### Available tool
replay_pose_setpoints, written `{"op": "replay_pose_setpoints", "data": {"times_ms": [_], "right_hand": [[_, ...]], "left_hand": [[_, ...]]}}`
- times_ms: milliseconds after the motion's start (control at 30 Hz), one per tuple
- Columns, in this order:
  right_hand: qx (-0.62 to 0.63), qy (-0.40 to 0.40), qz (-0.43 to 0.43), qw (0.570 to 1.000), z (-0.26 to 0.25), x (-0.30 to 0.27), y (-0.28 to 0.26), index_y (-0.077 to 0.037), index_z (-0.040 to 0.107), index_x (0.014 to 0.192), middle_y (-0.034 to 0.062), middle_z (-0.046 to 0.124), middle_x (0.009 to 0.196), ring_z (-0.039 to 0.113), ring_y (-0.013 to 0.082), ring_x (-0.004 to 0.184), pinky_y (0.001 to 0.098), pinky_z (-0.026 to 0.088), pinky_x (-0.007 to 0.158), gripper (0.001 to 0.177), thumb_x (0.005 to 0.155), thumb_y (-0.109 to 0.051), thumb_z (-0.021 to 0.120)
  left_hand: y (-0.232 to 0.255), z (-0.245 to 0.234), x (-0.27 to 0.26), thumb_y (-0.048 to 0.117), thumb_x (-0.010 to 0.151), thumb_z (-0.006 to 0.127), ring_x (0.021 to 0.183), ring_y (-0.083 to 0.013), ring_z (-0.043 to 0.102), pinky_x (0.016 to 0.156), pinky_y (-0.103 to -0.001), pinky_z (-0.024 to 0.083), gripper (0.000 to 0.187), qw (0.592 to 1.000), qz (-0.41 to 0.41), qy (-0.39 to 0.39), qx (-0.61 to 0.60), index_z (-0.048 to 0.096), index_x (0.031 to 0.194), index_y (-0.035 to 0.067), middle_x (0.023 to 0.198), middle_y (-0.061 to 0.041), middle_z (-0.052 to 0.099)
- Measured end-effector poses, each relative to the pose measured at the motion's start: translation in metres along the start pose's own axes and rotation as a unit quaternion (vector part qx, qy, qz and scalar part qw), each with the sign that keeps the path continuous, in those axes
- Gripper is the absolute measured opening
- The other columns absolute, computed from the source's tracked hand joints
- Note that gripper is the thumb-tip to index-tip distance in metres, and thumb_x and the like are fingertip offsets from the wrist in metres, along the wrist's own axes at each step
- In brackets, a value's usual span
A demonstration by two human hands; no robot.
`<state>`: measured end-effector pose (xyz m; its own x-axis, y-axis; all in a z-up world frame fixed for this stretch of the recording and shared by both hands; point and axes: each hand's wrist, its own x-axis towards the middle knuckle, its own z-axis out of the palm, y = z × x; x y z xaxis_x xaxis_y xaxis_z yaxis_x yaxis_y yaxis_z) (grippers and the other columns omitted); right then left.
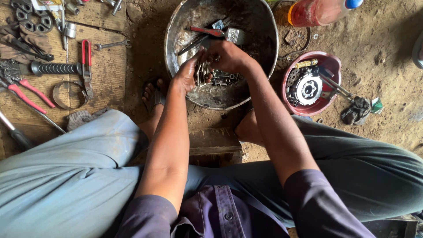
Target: The person sits on the ground and cleans small mechanical parts, including springs and bolts, by scrubbing them with a brush in a metal bowl filled with liquid. They repeatedly pick up handfuls of parts, scrub them, and pour a red liquid from a plastic bottle over the parts in the bowl.
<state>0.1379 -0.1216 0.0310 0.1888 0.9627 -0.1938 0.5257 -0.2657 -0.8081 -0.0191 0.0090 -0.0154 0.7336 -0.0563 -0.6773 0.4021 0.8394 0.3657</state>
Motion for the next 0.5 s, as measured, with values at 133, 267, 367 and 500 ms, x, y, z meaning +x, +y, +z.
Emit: {"op": "replay_pose_setpoints", "data": {"times_ms": [133,267,367,500], "right_hand": [[0.203,0.159,0.208,0.944,0.022,-0.005,0.03,-0.013,0.074,0.111,0.0061,0.077,0.107,0.077,0.0176,0.094,0.0351,0.066,0.081,0.031,0.082,-0.003,0.066],[-0.13,0.027,0.244,0.961,0.06,-0.02,0.054,-0.018,0.075,0.116,0.0108,0.075,0.106,0.073,0.0288,0.091,0.0442,0.06,0.079,0.034,0.082,-0.013,0.074],[-0.224,0.046,0.24,0.943,0.082,-0.034,0.047,-0.018,0.075,0.119,0.01,0.069,0.122,0.071,0.0339,0.092,0.0476,0.059,0.075,0.03,0.089,-0.016,0.07],[-0.269,0.076,0.214,0.936,0.078,-0.05,0.034,-0.013,0.075,0.113,0.0131,0.063,0.12,0.065,0.035,0.109,0.0472,0.058,0.075,0.033,0.083,-0.025,0.074]], "left_hand": [[-0.003,-0.011,0.003,0.048,0.094,0.073,0.06,-0.0145,0.062,0.051,-0.03,0.051,0.038,0.996,0.069,0.054,-0.005,0.069,0.1,0.01,0.074,-0.002,0.063],[0.008,-0.02,0.01,0.033,0.094,0.076,0.063,-0.0136,0.063,0.052,-0.03,0.051,0.025,0.984,0.162,0.075,0.029,0.066,0.103,0.012,0.076,0.0,0.062],[0.009,-0.023,0.019,0.027,0.093,0.076,0.063,-0.0152,0.064,0.053,-0.031,0.051,0.024,0.98,0.186,0.074,0.001,0.065,0.107,0.011,0.078,-0.001,0.062],[0.003,-0.018,0.022,0.025,0.093,0.077,0.062,-0.016,0.064,0.052,-0.032,0.052,0.025,0.981,0.175,0.088,-0.012,0.063,0.108,0.011,0.079,-0.002,0.062]]}}
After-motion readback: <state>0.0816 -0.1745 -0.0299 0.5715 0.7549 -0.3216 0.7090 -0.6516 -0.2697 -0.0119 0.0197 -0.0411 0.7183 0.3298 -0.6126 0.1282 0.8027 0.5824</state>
